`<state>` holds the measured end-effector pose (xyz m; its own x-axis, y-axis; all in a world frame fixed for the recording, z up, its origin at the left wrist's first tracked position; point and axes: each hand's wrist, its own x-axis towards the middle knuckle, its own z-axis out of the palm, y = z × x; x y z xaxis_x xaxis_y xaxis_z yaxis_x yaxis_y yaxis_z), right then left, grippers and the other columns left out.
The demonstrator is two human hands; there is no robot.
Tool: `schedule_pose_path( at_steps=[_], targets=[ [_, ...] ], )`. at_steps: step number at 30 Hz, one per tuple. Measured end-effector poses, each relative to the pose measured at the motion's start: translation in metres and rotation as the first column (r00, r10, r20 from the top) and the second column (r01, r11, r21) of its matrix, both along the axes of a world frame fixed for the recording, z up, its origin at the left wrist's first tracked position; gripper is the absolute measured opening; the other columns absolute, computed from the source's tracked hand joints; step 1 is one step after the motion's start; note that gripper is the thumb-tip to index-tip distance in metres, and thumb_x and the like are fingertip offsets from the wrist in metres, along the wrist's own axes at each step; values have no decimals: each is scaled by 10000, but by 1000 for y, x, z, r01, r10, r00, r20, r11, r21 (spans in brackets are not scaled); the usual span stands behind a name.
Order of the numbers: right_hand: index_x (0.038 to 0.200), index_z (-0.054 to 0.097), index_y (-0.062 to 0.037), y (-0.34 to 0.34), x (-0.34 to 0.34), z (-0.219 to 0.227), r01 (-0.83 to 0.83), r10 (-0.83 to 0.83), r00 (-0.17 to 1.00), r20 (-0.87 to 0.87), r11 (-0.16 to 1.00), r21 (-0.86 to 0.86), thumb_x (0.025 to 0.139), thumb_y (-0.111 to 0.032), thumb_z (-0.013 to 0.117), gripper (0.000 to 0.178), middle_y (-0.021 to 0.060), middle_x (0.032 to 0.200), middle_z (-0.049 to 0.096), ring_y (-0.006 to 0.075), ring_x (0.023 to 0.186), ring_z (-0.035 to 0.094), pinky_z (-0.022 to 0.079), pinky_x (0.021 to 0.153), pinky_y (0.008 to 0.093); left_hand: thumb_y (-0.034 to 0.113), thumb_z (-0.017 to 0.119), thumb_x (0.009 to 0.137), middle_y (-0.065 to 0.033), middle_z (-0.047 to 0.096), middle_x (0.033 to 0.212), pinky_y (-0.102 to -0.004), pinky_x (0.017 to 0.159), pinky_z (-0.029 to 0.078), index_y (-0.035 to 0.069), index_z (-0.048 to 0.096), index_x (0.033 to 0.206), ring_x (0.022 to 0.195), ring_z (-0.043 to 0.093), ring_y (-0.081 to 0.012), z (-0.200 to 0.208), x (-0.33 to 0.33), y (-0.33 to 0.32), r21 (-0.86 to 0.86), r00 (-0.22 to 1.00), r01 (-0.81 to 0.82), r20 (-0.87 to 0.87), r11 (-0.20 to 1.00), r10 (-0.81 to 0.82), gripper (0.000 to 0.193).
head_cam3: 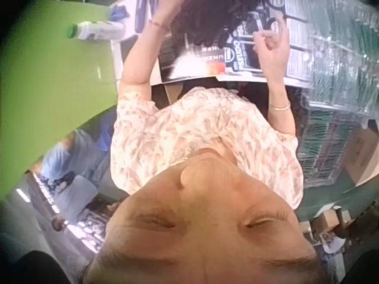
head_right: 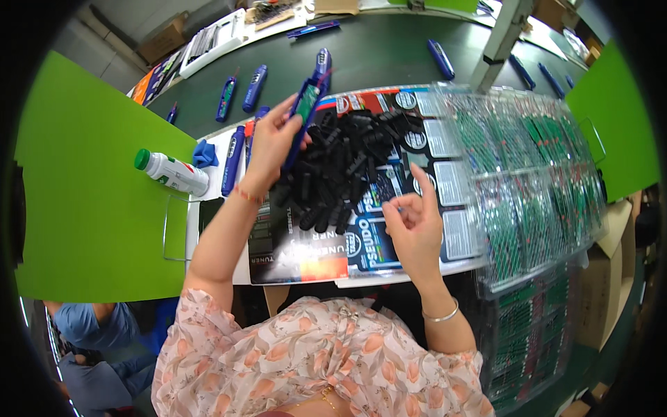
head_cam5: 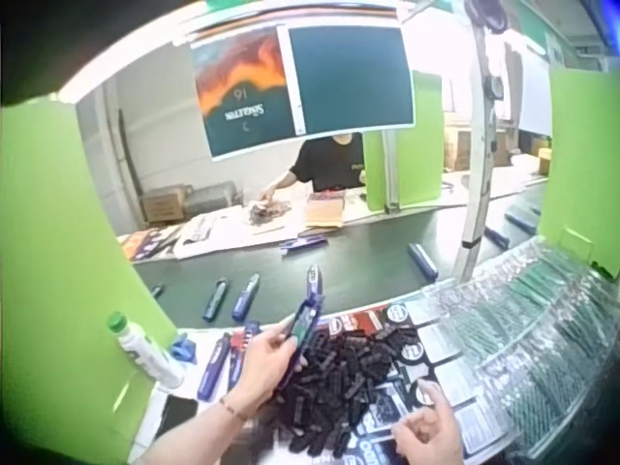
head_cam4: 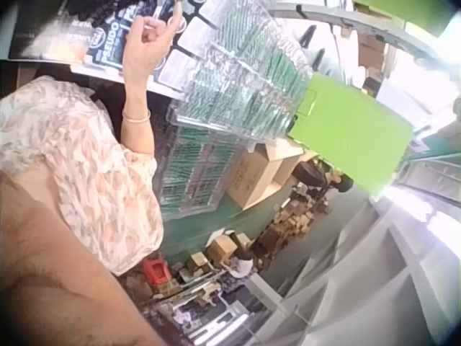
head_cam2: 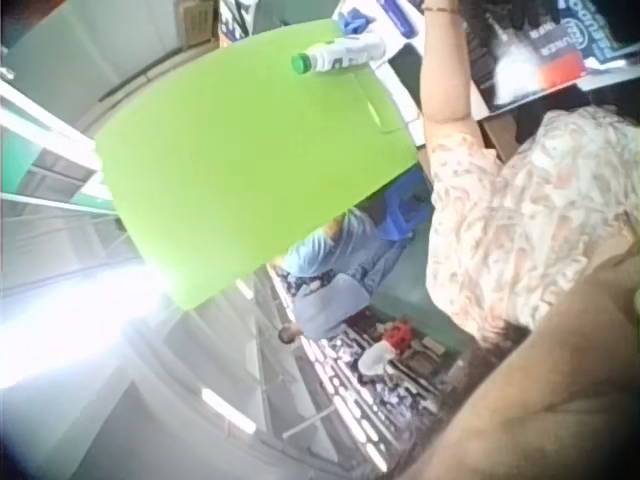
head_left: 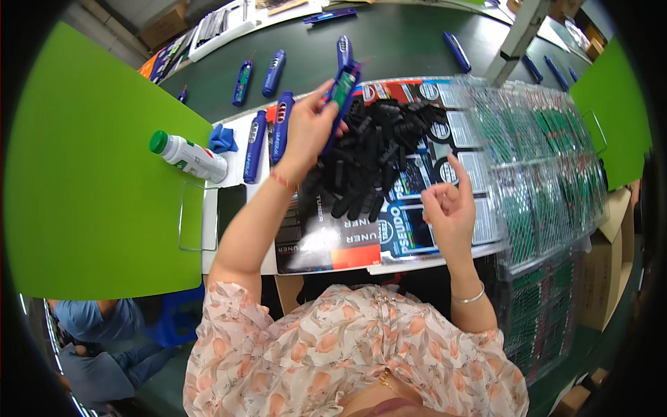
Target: Manually assembling electronic components, including wiring and PCB placement, into blue plastic housings on a production line.
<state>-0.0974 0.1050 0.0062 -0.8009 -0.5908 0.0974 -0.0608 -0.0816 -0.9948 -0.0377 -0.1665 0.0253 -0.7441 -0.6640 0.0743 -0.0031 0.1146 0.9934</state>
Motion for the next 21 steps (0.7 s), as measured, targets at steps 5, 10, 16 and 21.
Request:
schedule_pose_path(
  at_steps=[5, 10, 16, 21],
  targets=[
    [1368, 464, 2, 1, 5, -7, -20, 25, 999, -45, 995, 102, 868, 34, 633, 529, 20, 774, 620, 40, 595, 540, 434, 529, 185, 67, 550, 800, -137, 719, 853, -287, 643, 521, 67, 604, 1302, 704, 679, -177, -20, -66, -126, -204, 894, -401, 123, 893, 430, 505],
    [1291, 539, 10, 8, 8, -2, -21, 26, 999, -25, 985, 171, 867, 37, 632, 435, 7, 777, 624, 37, 622, 568, 436, 546, 179, 180, 569, 799, -165, 689, 1090, -420, 880, 517, 202, 687, 1196, 1008, 661, -346, -57, -125, -184, -553, 734, -384, 304, 740, 607, 414],
    [1185, 612, 5, 21, -13, -2, 168, -121, 975, -187, 951, 260, 847, 27, 647, 341, 27, 750, 635, 40, 585, 563, 442, 521, 202, 211, 532, 839, -200, 671, 1116, -453, 910, 508, 151, 709, 1120, 1060, 628, -368, -88, -127, -202, -721, 645, -211, 405, 660, 648, 337],
    [1057, 651, 8, 11, -51, 2, 335, -86, 806, -586, 882, 331, 825, -3, 653, 232, 105, 798, 665, 205, 652, 642, 501, 581, 317, 364, 406, 942, -288, 660, 1058, -506, 918, 476, 40, 714, 1022, 997, 622, -445, -73, -93, -225, -869, 621, -203, 241, 450, 746, 454]
  ],
)
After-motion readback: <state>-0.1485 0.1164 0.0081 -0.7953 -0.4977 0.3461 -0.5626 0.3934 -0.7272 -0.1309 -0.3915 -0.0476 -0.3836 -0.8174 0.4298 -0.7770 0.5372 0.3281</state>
